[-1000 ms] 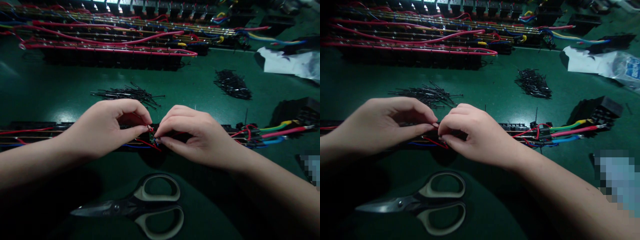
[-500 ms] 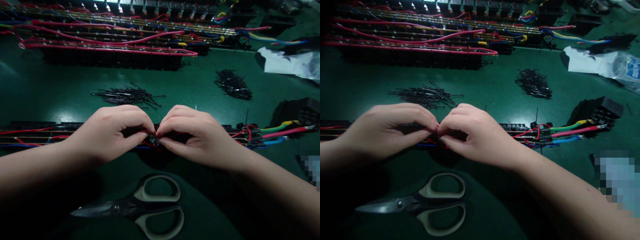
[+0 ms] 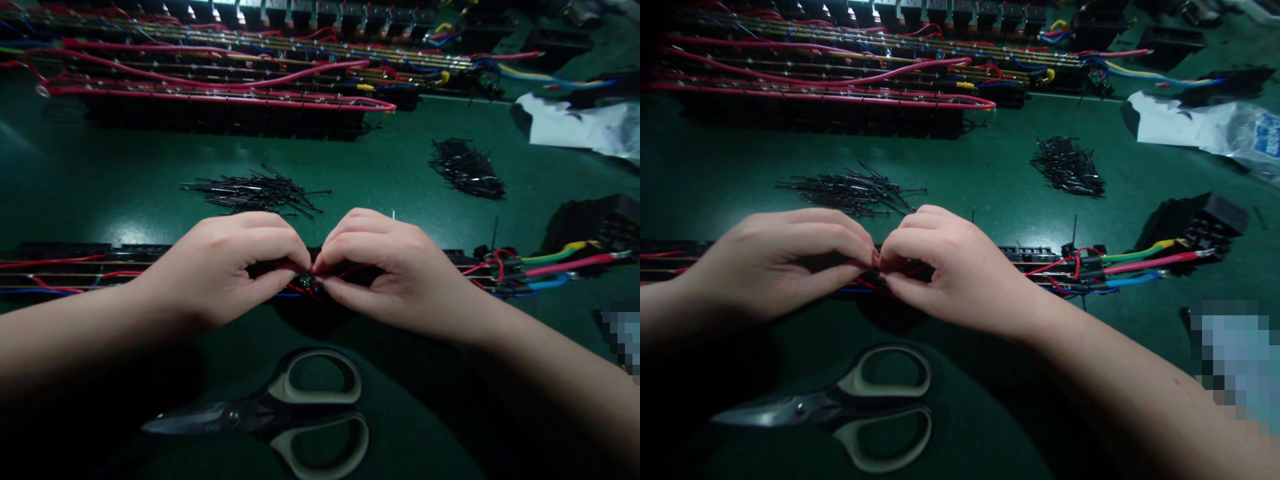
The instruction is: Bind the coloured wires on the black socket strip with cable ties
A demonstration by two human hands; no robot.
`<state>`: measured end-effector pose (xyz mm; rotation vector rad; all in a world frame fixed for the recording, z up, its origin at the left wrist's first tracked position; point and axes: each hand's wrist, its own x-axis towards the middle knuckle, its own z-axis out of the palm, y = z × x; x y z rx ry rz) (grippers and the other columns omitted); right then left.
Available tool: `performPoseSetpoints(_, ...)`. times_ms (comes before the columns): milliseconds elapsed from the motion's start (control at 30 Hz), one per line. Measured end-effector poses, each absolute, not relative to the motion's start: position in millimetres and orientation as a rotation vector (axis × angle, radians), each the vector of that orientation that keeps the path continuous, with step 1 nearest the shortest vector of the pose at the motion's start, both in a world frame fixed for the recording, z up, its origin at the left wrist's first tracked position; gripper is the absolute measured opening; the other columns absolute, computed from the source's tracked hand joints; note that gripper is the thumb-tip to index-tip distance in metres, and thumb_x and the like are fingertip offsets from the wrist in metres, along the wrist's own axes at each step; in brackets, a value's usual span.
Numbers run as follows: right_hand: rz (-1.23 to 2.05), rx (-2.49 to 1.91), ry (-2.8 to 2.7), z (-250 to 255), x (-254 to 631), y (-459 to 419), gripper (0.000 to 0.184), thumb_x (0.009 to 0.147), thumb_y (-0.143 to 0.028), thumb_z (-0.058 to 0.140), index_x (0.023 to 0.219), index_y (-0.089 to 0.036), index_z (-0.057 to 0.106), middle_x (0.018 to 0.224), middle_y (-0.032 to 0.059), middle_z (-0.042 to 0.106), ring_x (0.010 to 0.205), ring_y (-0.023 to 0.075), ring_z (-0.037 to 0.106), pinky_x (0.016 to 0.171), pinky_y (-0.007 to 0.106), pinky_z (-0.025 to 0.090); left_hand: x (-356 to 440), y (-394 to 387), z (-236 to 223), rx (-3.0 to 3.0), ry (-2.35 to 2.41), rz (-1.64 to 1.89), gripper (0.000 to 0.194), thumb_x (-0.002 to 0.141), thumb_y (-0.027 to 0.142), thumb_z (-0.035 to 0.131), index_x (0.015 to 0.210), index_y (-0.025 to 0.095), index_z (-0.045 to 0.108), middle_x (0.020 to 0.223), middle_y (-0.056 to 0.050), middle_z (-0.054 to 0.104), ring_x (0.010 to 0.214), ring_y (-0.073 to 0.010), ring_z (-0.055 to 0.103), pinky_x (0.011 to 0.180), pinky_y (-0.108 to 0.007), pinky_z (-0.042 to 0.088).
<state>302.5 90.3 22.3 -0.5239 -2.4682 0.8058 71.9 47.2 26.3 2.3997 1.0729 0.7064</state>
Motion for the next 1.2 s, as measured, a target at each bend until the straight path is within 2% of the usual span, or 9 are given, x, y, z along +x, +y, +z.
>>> performPoseSetpoints(1000,0.837,-0.578,-2.477,23.7,303.4,87.9,0.010,0.090,-0.010,0.064,0.084,-0.017,0.069,0.085,0.0040,0.070,0.083,0.0166,0.063,0.075,0.028,0.047,73.7,47.0,27.3,2.448,1.043,0.651,0.021,0.094,0.009,0.055,0.091,0.018,0.074,0.089,0.000,0.073,0.082,-0.0101,0.069,0.075,-0.017,0.050)
performPoseSetpoints(1200,0.825,-0.563,-2.479,23.4,303.1,89.0,0.010,0.089,-0.009,0.063,0.085,-0.015,0.070,0.084,0.0050,0.070,0.082,0.0163,0.062,0.074,0.027,0.046,72.8,46.8,27.6,2.449,1.051,0.658,0.021,0.094,0.009,0.056,0.091,0.018,0.074,0.090,0.000,0.073,0.083,-0.0105,0.069,0.075,-0.017,0.050)
